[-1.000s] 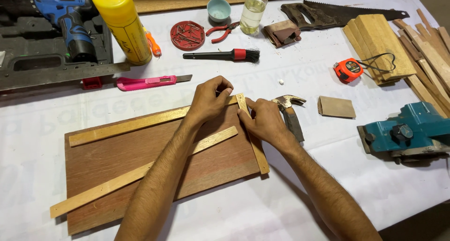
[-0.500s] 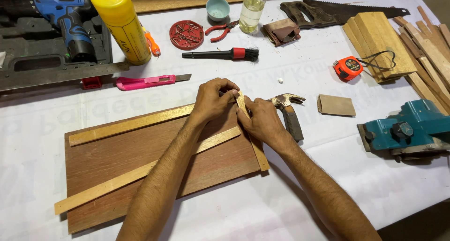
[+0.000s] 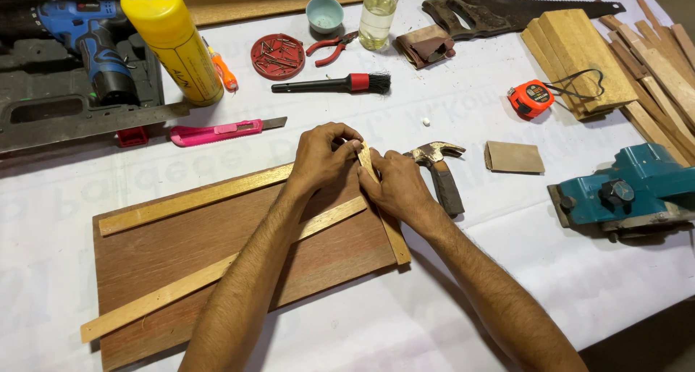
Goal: Assembling a small wooden frame by measuring, positioning, and nailing thin wood strips onto a base.
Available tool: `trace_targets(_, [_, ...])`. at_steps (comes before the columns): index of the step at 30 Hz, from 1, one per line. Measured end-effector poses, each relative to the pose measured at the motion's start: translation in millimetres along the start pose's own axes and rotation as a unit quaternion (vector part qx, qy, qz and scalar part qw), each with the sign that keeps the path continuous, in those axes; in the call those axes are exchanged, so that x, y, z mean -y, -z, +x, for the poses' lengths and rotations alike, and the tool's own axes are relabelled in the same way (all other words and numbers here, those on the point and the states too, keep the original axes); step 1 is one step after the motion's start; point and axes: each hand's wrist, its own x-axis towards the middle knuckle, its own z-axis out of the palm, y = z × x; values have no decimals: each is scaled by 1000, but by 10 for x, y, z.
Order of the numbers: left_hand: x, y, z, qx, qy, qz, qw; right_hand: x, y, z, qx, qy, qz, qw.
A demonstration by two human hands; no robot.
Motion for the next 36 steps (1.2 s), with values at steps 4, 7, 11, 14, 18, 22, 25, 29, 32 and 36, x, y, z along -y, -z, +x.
trace_targets(4, [-36,2,-18,-3,-6,13,1000,32,29,-8,-4,2,6,1000])
trace_targets(7, [-31,5,-22,-5,-12,22,1000,38,30,-7,-4,4,6,1000])
trace_targets(11, [-17,4,-15,1,-7,20,1000,50,44,-11,-3,-3,8,1000])
trace_targets(14, [-28,1,-19,-4,-18,41,999,29,22,0,-1,0,6,1000])
trace_targets(18, [-24,-40,-65,-21,-64,119,991,-4,18,-6,-8,18,6,1000])
trace_targets(22, [32,-72,-81,-30,-97,146,984,174,288,-60,38,-42,67,996])
trace_targets(25, [48,-87,-59,-31,-109,157,981,-43,376,-108,-21,-14,48,999])
trace_targets(29, [-17,-73,-79,-16,-78,161,984,-537,690,-233,-45,-84,12,995])
trace_targets(32, [53,-88,-58,-14,-75,159,984,-660,908,-389,41,-188,-40,980])
trace_targets(36, [18,-93,-55,-17,-72,148,986,-891,667,-498,51,-215,-23,975])
